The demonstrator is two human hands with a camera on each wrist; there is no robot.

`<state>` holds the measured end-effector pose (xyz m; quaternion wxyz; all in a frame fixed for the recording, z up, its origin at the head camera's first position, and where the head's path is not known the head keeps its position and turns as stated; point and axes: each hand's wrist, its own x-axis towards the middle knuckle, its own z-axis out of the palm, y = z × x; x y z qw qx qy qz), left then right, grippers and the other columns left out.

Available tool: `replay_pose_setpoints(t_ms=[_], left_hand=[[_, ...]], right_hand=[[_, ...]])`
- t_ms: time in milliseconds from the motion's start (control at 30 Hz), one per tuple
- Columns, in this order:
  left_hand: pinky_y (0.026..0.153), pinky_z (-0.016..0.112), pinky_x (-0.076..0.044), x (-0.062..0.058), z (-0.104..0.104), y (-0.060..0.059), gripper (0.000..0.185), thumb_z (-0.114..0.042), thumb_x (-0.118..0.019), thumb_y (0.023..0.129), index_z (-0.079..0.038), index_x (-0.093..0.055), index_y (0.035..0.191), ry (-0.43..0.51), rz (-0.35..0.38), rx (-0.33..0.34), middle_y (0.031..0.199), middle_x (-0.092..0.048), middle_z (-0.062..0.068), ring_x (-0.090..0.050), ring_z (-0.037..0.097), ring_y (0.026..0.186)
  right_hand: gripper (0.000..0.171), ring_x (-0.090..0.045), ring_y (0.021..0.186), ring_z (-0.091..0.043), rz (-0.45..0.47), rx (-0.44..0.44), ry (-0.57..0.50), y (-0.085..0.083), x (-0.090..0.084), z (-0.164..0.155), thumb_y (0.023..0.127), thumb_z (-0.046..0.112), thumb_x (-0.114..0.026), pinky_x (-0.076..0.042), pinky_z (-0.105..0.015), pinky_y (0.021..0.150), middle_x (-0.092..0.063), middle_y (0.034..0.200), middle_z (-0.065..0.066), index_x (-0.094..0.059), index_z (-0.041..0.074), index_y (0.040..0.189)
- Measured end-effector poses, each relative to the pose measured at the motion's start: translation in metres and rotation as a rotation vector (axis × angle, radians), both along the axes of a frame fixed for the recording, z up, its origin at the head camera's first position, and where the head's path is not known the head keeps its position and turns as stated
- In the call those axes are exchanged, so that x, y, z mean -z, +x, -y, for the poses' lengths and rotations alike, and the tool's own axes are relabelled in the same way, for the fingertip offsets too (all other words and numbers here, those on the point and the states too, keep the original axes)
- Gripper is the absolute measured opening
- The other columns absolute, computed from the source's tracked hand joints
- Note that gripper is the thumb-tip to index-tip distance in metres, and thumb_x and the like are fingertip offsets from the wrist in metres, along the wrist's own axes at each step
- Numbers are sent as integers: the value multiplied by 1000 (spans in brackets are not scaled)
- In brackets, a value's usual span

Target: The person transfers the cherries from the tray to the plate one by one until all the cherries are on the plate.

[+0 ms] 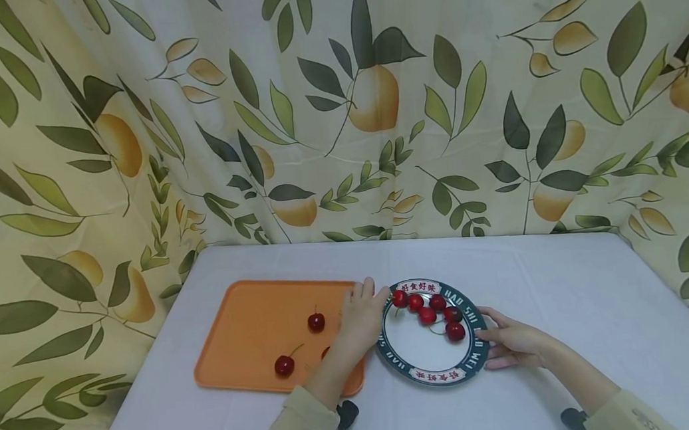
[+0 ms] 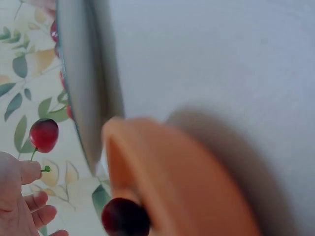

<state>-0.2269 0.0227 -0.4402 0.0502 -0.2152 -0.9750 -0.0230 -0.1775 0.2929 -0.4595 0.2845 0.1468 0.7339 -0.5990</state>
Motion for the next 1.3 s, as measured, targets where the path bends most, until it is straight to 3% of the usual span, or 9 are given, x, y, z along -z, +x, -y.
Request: replay_pose_setpoints(t_ms=[833, 1300], left_hand=[[91, 37, -35, 20, -10, 1, 42, -18, -62, 86, -25, -51, 127, -47, 111, -29, 112, -42, 4, -37, 19, 104], [93, 40, -36, 21, -9, 1, 33, -28, -53, 93, -22, -52, 125, -23, 115, -57, 110, -43, 5, -37, 20, 103]], right_hand=[[68, -64, 72, -20, -1, -19, -12, -1, 2, -2, 95, 15, -47, -54, -36, 67, -55, 89, -10, -3, 14, 146], [67, -64, 71, -20, 4, 3, 1, -1, 0, 1, 94, 14, -47, -54, -36, 67, -56, 88, -10, -5, 15, 146]])
